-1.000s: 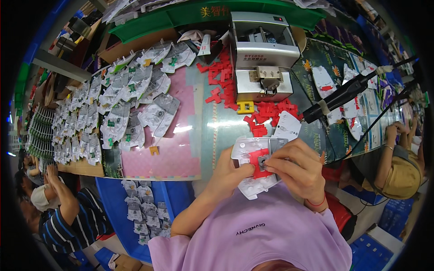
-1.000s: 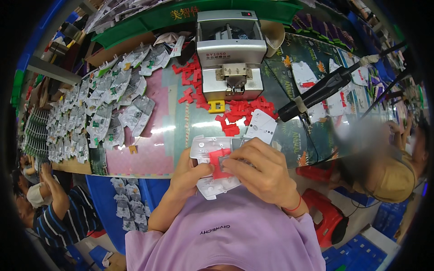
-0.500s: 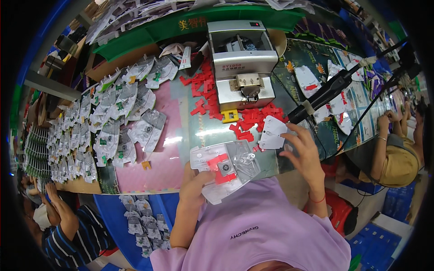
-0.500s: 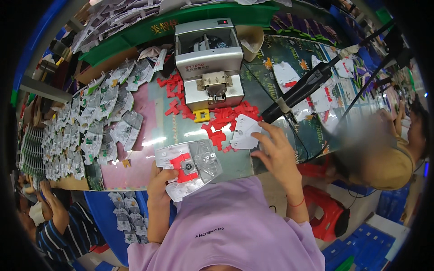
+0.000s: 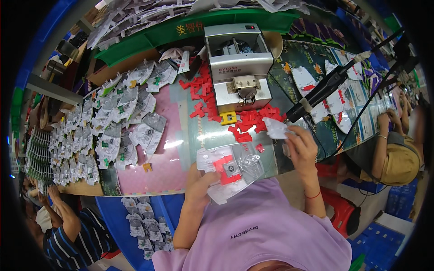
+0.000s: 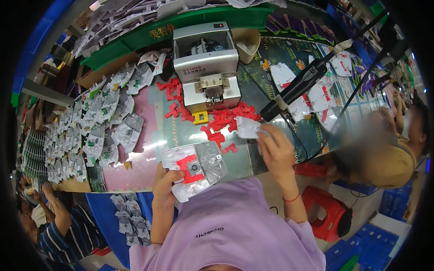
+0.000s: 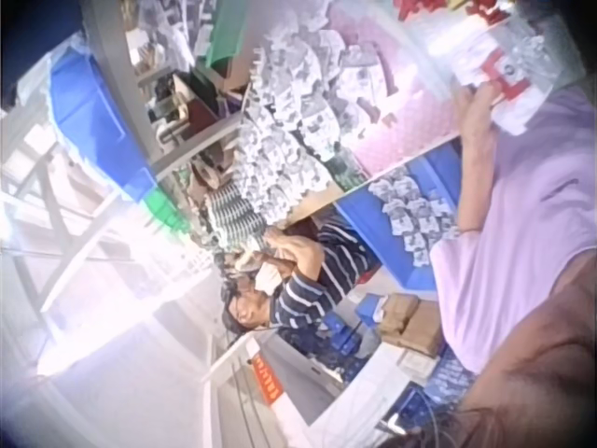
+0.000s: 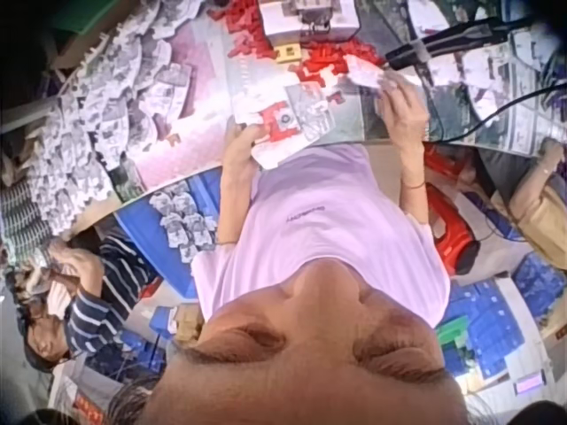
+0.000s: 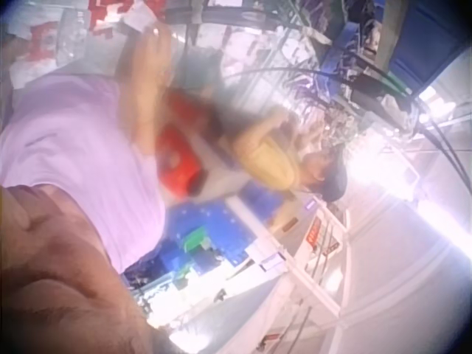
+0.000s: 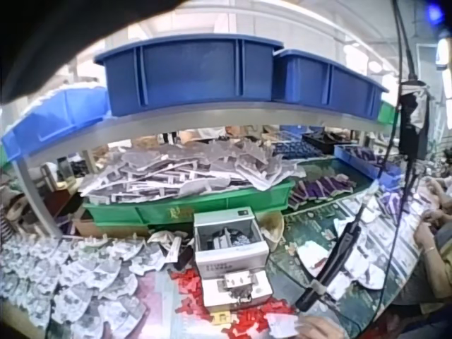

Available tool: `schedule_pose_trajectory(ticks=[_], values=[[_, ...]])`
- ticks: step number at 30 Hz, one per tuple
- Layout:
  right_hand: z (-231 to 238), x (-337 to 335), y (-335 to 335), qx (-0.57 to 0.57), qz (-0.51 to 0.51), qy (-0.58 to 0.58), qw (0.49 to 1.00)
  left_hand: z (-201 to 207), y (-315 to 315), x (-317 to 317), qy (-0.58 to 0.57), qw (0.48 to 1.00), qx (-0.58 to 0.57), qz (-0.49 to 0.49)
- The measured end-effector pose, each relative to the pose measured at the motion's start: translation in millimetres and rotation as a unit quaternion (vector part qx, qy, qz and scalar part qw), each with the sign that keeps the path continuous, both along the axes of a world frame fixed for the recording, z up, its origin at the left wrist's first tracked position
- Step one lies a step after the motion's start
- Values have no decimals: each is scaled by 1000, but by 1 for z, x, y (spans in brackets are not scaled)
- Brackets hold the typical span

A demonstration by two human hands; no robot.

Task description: The person assembles plastic casings by inserting small parts into base housings, placing cover pieces over them, and fastening them together using an electric screwdriver.

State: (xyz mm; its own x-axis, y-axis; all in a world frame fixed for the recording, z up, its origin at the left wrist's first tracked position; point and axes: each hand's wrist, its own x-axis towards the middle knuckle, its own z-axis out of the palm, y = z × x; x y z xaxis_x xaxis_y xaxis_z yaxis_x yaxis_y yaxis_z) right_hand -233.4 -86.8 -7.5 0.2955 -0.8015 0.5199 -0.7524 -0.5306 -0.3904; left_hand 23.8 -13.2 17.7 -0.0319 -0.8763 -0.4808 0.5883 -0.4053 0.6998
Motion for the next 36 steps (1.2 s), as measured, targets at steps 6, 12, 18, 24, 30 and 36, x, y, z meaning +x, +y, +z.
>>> schedule_pose_trajectory(ticks=[6,12,18,24,30,36], values=[[27,-11,-7,65,-78,-207,973,10,-5,-10,-21,1000,-9,-19],[58,8,-12,279,48,-441,852,14,-10,-13,-5,996,-57,-61],[62,31,-14,442,187,-435,762,23,-12,-15,-7,994,-65,-85],[64,37,-18,468,232,-361,773,21,-12,-20,-10,993,-80,-85],[72,32,-20,502,200,-308,783,19,-14,-21,0,992,-83,-95],[85,33,-10,135,151,-152,967,25,-18,-22,16,992,-76,-102]])
